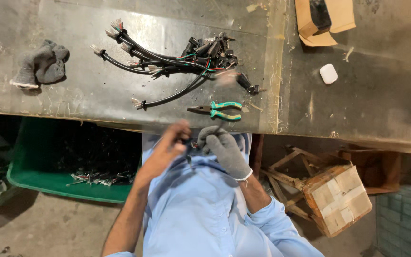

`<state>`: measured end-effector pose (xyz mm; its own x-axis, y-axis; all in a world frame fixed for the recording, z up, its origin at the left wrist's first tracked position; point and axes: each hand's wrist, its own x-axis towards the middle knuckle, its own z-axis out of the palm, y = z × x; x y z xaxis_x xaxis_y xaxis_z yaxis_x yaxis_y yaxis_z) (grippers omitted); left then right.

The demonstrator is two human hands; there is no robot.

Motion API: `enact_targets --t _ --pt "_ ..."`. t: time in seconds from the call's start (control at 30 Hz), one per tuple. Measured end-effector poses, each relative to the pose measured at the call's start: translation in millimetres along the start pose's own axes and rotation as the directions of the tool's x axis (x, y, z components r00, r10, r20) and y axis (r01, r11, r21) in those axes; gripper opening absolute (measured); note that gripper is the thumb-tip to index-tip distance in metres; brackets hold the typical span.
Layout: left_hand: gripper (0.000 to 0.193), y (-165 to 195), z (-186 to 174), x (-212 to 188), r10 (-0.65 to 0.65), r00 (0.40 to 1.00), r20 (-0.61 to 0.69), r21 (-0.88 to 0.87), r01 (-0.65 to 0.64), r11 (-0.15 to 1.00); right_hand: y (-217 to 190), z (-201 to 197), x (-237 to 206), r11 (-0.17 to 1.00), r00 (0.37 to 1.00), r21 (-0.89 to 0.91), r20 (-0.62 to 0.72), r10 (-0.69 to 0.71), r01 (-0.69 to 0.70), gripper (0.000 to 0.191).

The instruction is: The person sits at a workbench assembling wire harnesses. They pick up a cable with multiple colored wires, insert and seat the wire ends into a black connector housing by hand, occasionally use pliers on the wires, and place finished harnesses on the table with a pile of completed ones.

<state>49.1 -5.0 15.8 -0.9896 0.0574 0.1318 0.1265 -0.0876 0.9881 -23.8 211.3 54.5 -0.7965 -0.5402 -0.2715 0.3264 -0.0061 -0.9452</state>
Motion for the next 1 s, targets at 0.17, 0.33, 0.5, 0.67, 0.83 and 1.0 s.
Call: enact_targets --t 0.17,0.33,0.5,0.67,0.83,1.0 --pt "0.031 -26 33 -17 -0.393 0.919 -0.037 0.095 0.395 0.914 3 0 -5 0.990 0.989 -0.126 -0.125 -0.075 0.059 0.021" --pt "0.030 -26 40 -18 -0.275 0.950 -0.150 -0.165 0.250 0.954 -5 -3 -7 0.983 0.992 -0.184 -0.115 -0.046 0.024 0.022" --pt "0.027 -12 41 -12 -0.273 0.939 -0.208 -0.016 0.276 0.961 -9 -1 -9 0.963 0.989 -0.256 -0.099 -0.113 0.084 0.020" --pt "0.031 -2 41 -7 -0.304 0.935 -0.181 0.111 0.327 0.939 -12 10 -8 0.918 0.969 -0.357 -0.104 -0.223 0.173 0.023" --pt "0.029 -5 37 -7 -0.229 0.972 -0.056 0.073 0.233 0.970 -25 10 -5 0.804 0.917 -0.488 -0.015 -0.398 0.341 0.026" --pt "0.030 -23 35 -3 -0.136 0.991 0.001 0.029 0.136 0.990 -29 9 -6 0.753 0.890 -0.567 -0.072 -0.450 0.334 0.031"
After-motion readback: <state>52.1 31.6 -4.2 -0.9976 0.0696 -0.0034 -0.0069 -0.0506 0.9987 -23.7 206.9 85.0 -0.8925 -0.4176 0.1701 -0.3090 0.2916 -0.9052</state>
